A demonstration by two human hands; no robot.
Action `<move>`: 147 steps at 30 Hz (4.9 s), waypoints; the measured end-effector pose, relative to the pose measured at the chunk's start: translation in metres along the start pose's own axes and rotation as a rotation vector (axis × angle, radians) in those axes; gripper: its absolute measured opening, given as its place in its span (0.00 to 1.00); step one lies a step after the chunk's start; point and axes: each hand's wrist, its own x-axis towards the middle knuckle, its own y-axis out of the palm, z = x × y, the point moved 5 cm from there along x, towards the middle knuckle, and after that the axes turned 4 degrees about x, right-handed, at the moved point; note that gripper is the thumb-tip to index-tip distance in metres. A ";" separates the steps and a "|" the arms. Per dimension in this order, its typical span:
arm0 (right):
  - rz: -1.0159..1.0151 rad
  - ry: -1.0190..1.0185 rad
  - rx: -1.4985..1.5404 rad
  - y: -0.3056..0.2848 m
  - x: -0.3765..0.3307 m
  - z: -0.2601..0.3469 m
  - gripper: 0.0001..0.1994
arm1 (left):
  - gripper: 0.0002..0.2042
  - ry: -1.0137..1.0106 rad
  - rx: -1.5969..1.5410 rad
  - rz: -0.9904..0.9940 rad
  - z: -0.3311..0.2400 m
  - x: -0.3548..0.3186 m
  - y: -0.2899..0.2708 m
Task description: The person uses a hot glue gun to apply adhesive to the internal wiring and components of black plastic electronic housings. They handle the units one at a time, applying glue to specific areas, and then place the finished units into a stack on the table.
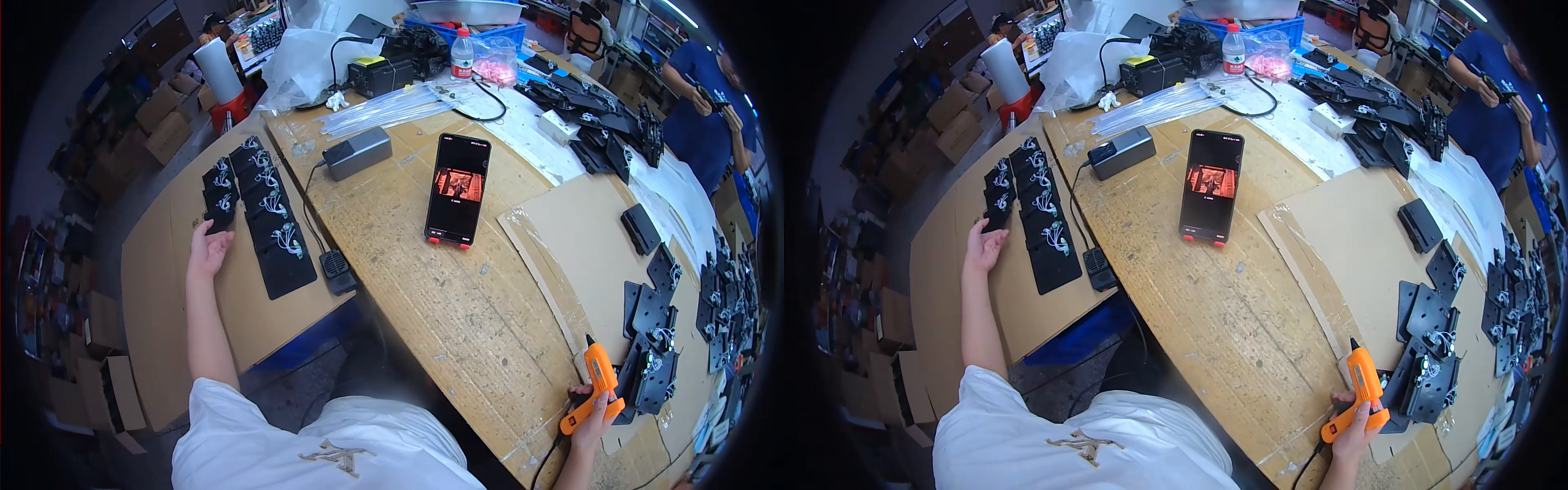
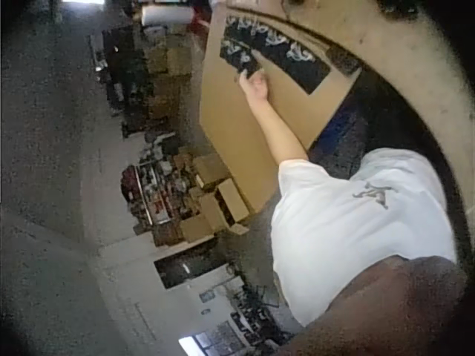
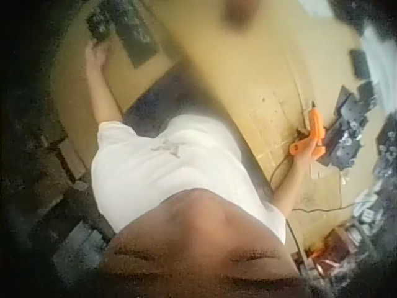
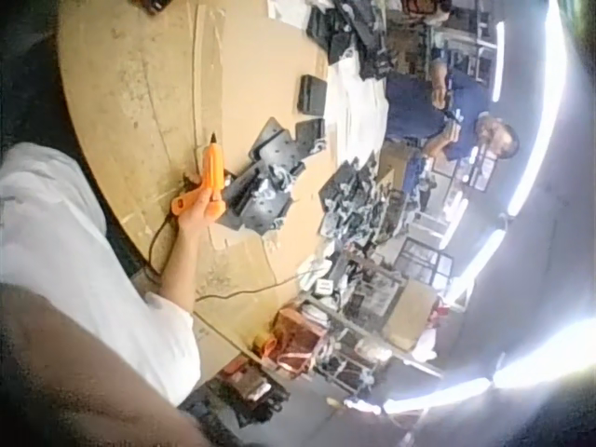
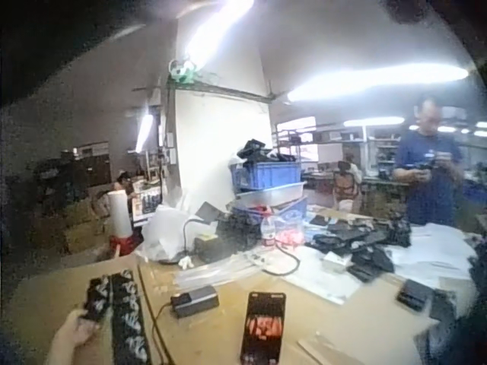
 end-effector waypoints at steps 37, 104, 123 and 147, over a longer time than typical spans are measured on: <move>0.114 0.025 0.150 0.013 -0.005 0.011 0.19 | 0.09 1.575 0.778 0.919 0.046 -0.338 0.437; 0.499 -0.054 -0.094 0.049 0.001 0.039 0.27 | 0.21 0.118 1.023 1.740 0.155 -0.339 0.464; 0.463 -0.069 -0.235 0.054 -0.001 0.040 0.24 | 0.20 0.177 1.010 1.774 0.156 -0.337 0.466; 0.506 -0.172 -0.281 0.057 -0.006 0.044 0.22 | 0.18 0.144 1.000 1.786 0.160 -0.333 0.468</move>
